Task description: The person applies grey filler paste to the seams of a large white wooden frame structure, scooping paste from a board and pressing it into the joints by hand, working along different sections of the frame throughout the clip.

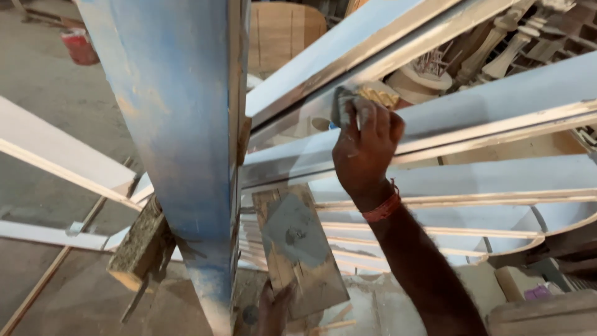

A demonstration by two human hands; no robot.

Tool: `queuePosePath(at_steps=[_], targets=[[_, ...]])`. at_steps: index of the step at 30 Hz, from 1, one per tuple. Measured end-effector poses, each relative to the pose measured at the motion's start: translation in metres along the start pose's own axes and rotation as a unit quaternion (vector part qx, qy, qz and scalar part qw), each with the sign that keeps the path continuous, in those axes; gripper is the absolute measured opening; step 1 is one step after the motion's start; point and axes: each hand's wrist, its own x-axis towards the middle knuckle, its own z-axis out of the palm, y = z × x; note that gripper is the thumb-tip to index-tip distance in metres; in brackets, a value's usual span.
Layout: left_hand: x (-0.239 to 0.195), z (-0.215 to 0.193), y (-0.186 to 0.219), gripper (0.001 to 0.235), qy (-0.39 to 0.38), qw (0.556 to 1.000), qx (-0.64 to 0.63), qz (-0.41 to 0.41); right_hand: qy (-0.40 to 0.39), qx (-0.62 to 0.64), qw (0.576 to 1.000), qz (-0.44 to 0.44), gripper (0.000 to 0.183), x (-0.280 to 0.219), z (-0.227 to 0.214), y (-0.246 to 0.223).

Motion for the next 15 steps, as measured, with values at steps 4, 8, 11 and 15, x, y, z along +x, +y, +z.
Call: queuePosePath(at_steps=[4,8,11,15], targets=[[-0.047,0.011,0.034,0.053,-0.035,0.999,-0.013,-0.002,-0.108,0.119,0.987,-0.012,0.018,-0.034,-0.021,0.0],[-0.056,0.013,0.036,0.047,-0.029,0.998,-0.039,-0.027,-0.2,0.253,0.945,0.047,0.018,-0.103,-0.03,0.003],[-0.065,0.02,0.051,0.046,-0.053,0.998,-0.01,0.019,-0.337,0.341,0.857,0.189,0.017,-0.153,-0.029,-0.006],[-0.071,0.024,0.053,0.05,-0.064,0.997,-0.002,0.042,-0.494,0.346,0.787,0.133,0.021,-0.177,-0.029,-0.017]])
